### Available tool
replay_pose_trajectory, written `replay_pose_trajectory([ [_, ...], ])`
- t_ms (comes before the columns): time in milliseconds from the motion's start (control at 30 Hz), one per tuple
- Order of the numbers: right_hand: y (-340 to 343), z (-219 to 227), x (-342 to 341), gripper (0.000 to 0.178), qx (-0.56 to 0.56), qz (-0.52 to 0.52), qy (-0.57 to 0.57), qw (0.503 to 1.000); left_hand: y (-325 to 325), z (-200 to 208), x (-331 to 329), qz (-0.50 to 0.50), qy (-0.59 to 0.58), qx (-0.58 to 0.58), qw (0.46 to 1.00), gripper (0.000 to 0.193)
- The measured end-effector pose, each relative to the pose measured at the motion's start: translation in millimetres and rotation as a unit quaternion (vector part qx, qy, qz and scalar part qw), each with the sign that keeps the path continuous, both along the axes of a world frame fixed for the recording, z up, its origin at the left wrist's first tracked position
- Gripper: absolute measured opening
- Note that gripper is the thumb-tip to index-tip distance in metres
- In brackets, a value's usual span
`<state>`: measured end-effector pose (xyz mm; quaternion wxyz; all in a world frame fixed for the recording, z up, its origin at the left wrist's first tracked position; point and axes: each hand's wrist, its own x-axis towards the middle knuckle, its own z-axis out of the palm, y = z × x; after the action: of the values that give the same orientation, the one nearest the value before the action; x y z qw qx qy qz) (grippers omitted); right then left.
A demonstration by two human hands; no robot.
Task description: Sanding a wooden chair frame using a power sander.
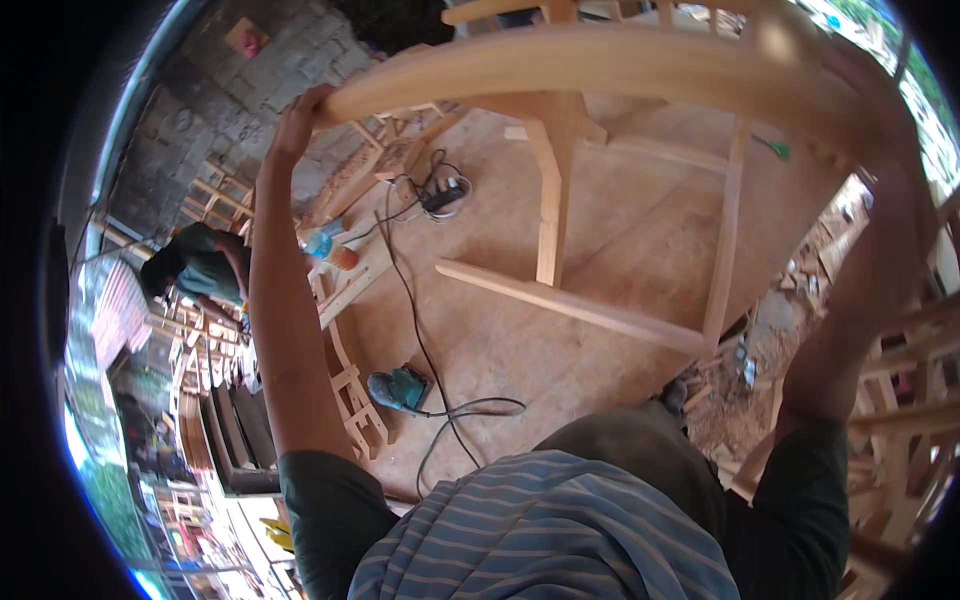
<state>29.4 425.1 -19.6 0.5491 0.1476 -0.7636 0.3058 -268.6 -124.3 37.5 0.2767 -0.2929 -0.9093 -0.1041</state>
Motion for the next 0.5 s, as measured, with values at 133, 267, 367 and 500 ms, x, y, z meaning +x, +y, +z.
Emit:
replay_pose_trajectory([
  [133,-15.9,2.4,-31.7,0.028,0.121,-0.347,0.045,0.929,27.0,-19.6,-5.3,0.054,0.169,-0.146,0.973,0.025],
  [267,77.2,1.9,-35.9,0.03,0.137,-0.423,0.03,0.895,51.7,-5.4,88.6,-0.038,0.273,-0.135,0.952,0.022],
  [367,143.7,-1.5,-77.8,0.037,0.087,-0.307,0.033,0.947,81.3,-6.9,166.4,-0.066,0.179,-0.013,0.982,0.024],
  [500,174.4,-8.6,-128.9,0.032,0.029,-0.186,0.027,0.982,105.7,-6.3,225.6,0.054,0.042,-0.022,0.997,0.042],
])
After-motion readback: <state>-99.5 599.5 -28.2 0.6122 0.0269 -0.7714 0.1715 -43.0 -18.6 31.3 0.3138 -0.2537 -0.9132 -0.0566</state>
